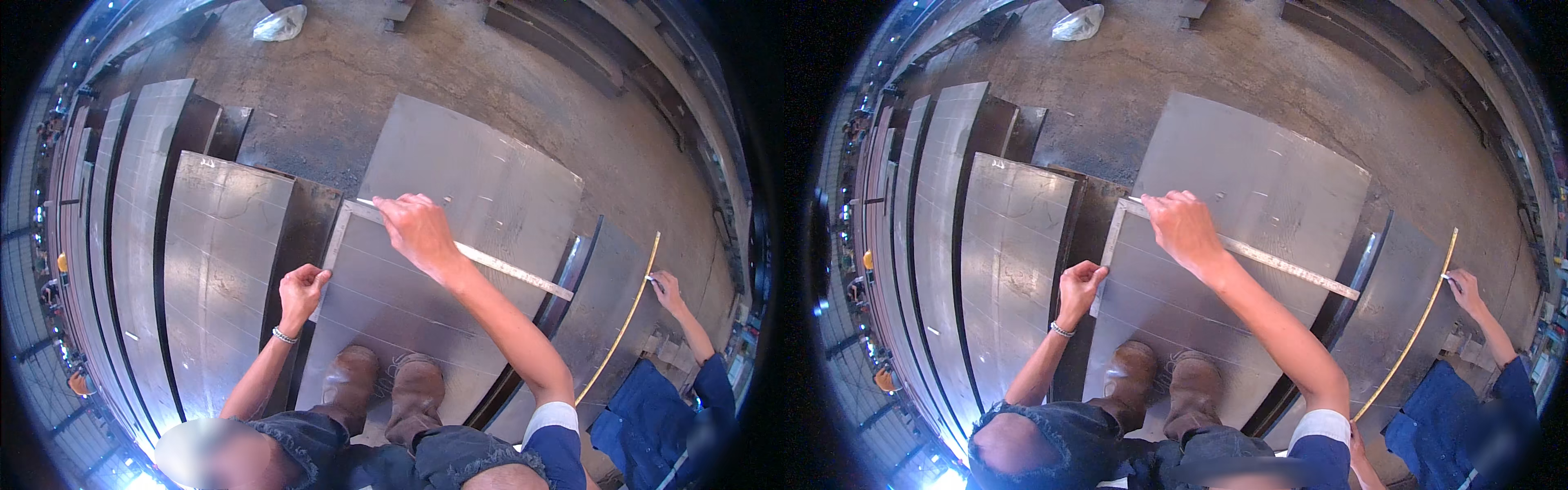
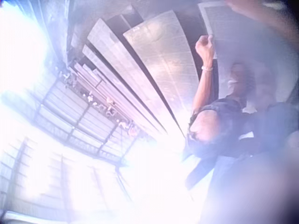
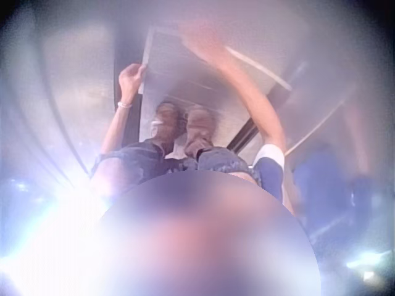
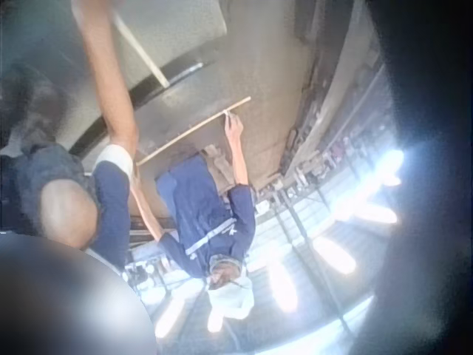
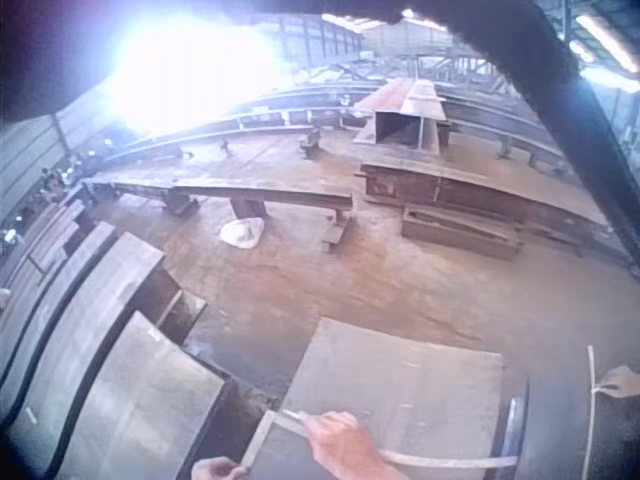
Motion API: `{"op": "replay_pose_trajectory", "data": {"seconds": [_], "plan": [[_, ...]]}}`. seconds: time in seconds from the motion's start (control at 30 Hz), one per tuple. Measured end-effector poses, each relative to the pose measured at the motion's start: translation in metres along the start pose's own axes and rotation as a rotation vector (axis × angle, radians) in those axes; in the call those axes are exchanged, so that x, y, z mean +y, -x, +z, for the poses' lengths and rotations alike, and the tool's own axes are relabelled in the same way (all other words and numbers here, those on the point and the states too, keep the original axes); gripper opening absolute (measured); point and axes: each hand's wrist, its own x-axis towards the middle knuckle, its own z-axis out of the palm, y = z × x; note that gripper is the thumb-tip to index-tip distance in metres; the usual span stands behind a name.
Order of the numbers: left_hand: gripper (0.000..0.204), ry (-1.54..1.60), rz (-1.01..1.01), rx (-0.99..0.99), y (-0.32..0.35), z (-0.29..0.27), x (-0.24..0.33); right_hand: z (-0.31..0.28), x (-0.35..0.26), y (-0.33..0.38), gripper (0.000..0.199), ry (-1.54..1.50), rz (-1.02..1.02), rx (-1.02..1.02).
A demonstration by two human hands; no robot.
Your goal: The person uses a metal square and a white marker to draw straight lines on large metal sheets. They repeatedly position the square, draw lines, and reposition the tool across different sections of the sheet. A coworker is visible nearby measuring another sheet.
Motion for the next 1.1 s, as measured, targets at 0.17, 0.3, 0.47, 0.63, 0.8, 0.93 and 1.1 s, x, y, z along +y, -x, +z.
{"op": "replay_pose_trajectory", "data": {"seconds": [0.17, 0.3, 0.47, 0.63, 0.8, 0.93, 1.1], "plan": [[0.025, -0.055, 0.032, 0.029, 0.004, -0.003, 0.009, 0.023, -0.005, -0.003, 0.029, 0.076, 0.018, -0.083], [0.025, -0.050, 0.025, 0.005, 0.002, -0.002, 0.006, 0.026, -0.008, -0.002, 0.032, 0.097, -0.011, -0.075], [0.025, -0.054, 0.045, 0.016, 0.005, -0.001, 0.015, 0.028, -0.009, -0.002, 0.032, 0.169, -0.051, -0.106], [0.027, -0.043, 0.044, 0.009, 0.007, -0.004, 0.014, 0.025, -0.010, -0.004, 0.023, 0.248, -0.125, -0.159], [0.024, -0.047, 0.070, 0.051, 0.003, 0.002, 0.002, -0.011, -0.002, 0.016, 0.013, 0.328, -0.115, -0.240], [0.025, -0.080, 0.068, 0.044, 0.003, 0.003, 0.003, -0.070, 0.021, 0.067, 0.011, 0.401, -0.038, -0.363], [0.026, -0.094, 0.060, 0.070, 0.003, 0.004, 0.004, -0.147, 0.060, 0.154, 0.026, 0.547, 0.056, -0.505]]}}
